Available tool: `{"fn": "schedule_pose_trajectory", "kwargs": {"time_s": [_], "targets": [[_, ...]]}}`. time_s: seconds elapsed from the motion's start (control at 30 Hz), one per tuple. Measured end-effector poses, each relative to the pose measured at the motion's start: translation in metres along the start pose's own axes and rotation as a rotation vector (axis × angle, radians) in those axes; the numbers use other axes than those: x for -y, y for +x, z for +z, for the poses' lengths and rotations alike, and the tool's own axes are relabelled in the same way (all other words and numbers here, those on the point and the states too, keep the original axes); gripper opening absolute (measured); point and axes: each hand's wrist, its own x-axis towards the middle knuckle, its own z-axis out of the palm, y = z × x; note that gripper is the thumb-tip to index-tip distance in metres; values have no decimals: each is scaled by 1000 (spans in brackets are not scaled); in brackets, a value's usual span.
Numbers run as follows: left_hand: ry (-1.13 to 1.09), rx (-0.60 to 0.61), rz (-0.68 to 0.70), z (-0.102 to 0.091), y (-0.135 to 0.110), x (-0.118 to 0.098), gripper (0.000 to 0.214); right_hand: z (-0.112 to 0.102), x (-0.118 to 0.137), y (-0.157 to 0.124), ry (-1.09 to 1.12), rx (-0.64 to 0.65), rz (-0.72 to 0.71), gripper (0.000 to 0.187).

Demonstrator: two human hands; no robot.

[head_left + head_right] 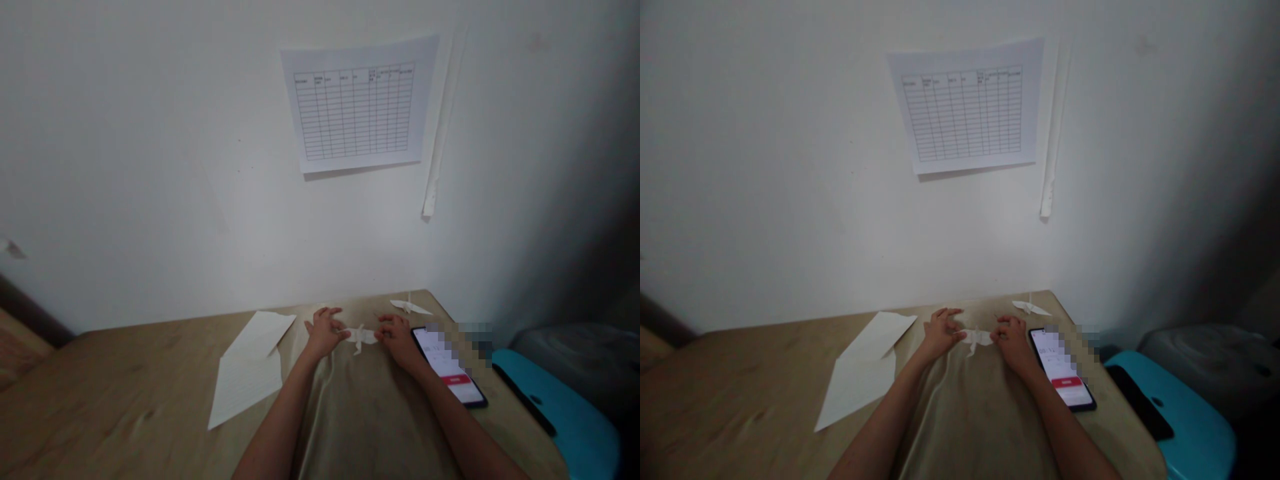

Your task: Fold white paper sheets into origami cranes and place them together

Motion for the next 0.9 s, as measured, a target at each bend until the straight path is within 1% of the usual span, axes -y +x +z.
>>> {"fn": "schedule_pose_trajectory", "kwargs": {"time_s": [0.13, 0.3, 0.4, 0.53, 0.67, 0.77, 0.9], "targets": [[38, 59, -73, 1, 1, 0, 20, 2, -2, -1, 1, -31, -12, 18], [70, 50, -56, 4, 1, 2, 14, 3, -3, -2, 1, -102, -44, 20], [73, 37, -47, 7, 1, 3, 16, 0, -1, -2, 13, -102, -48, 22], [57, -6, -67, 8, 1, 3, 17, -6, 2, -2, 111, -87, -41, 24], [41, -68, -77, 6, 0, 1, 12, -9, 4, -3, 177, -138, -25, 24], [48, -109, -74, 7, 1, 1, 12, -10, 5, -3, 161, -170, -70, 20], [50, -161, -84, 10, 0, 3, 17, -14, 7, -4, 61, -251, -122, 22]]}}
